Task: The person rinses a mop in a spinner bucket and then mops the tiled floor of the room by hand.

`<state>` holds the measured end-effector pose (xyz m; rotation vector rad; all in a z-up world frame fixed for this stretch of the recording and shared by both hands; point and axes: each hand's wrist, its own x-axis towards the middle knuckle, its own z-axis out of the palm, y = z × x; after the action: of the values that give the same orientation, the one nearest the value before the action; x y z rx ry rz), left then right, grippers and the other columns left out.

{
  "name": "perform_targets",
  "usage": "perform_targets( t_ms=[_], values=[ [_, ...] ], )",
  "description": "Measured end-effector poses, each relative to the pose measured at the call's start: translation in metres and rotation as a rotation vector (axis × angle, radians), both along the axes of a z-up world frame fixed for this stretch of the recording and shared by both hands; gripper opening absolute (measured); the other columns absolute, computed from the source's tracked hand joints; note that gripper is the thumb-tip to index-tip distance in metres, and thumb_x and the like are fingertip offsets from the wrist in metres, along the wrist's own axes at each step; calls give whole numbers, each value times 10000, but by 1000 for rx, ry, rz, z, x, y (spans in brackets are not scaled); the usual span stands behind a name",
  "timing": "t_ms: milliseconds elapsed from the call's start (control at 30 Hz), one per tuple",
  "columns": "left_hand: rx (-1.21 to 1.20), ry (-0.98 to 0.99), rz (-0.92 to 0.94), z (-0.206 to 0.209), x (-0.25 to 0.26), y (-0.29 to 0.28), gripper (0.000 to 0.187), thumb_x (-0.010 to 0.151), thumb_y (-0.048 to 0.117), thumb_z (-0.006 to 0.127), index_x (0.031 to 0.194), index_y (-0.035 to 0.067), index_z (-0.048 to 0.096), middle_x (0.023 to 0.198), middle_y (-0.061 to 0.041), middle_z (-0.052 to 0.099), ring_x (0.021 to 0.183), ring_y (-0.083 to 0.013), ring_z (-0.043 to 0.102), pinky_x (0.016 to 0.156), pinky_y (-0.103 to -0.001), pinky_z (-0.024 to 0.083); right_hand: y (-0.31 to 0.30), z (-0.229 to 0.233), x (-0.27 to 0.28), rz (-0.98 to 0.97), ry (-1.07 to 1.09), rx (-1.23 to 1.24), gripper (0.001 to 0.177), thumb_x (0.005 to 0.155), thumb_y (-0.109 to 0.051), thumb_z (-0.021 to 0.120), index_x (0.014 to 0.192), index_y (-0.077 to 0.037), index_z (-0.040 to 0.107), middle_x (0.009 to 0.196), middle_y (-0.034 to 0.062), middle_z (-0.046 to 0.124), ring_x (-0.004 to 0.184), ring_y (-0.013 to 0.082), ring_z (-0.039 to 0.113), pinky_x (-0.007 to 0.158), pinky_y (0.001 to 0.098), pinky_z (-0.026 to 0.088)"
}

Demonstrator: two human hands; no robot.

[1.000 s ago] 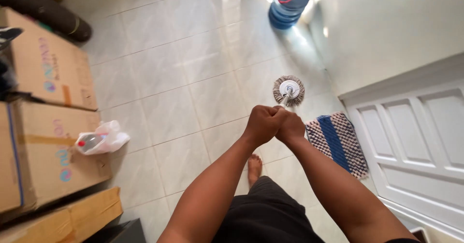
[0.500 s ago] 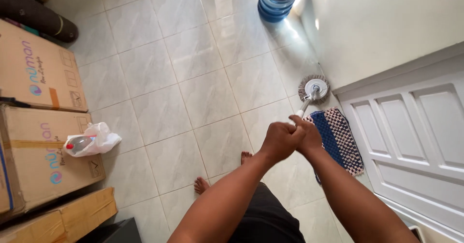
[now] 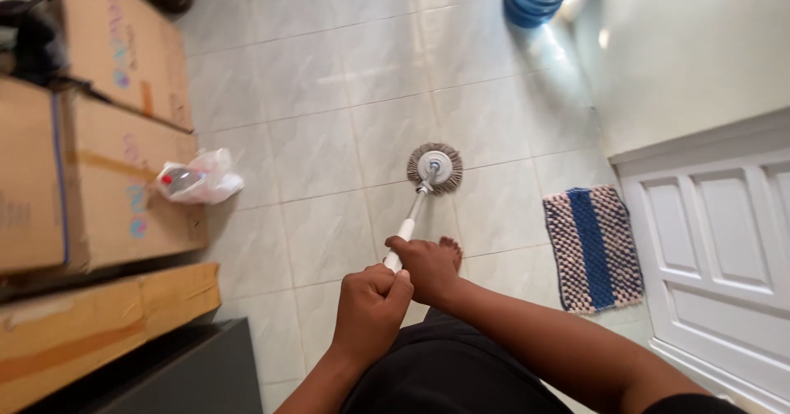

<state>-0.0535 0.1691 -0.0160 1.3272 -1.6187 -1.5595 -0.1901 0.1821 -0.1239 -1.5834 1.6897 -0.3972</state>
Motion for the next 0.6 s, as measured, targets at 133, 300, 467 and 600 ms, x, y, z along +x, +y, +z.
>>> perform_targets(
  t_ms=[133, 300, 467, 600],
  values=[
    [161, -32, 176, 13, 88, 15, 471, 924, 148, 637, 500, -30, 538, 459, -68, 528, 432, -159, 512, 469, -353, 445, -11, 5, 92, 200, -54, 29, 593, 714, -194, 758, 1273, -57, 611, 910, 178, 739, 872, 367, 719, 724, 473, 559],
    [179, -78, 382, 14, 193, 26, 452, 921, 174, 639, 523, -17, 542, 456, -77, 585, 409, -146, 520, 466, -353, 440, -31, 5, 210, 392, -54, 112, 593, 746, -227, 755, 1298, -78, 597, 927, 165, 745, 911, 356, 723, 757, 469, 560],
    [-61, -226, 572, 4, 268, 33, 443, 904, 158, 685, 536, -16, 509, 471, -73, 503, 427, -142, 421, 431, -372, 366, -44, 2, 300, 567, -100, 60, 621, 725, -203, 767, 1319, -105, 613, 1010, 168, 741, 976, 372, 698, 788, 472, 546],
    [-67, -275, 698, -5, 306, 36, 460, 911, 156, 689, 549, -22, 469, 442, -74, 472, 416, -146, 389, 420, -368, 344, -58, -3, 358, 683, -65, 136, 565, 782, -239, 743, 1326, -152, 622, 1022, 148, 746, 985, 338, 711, 813, 455, 549]
  ],
)
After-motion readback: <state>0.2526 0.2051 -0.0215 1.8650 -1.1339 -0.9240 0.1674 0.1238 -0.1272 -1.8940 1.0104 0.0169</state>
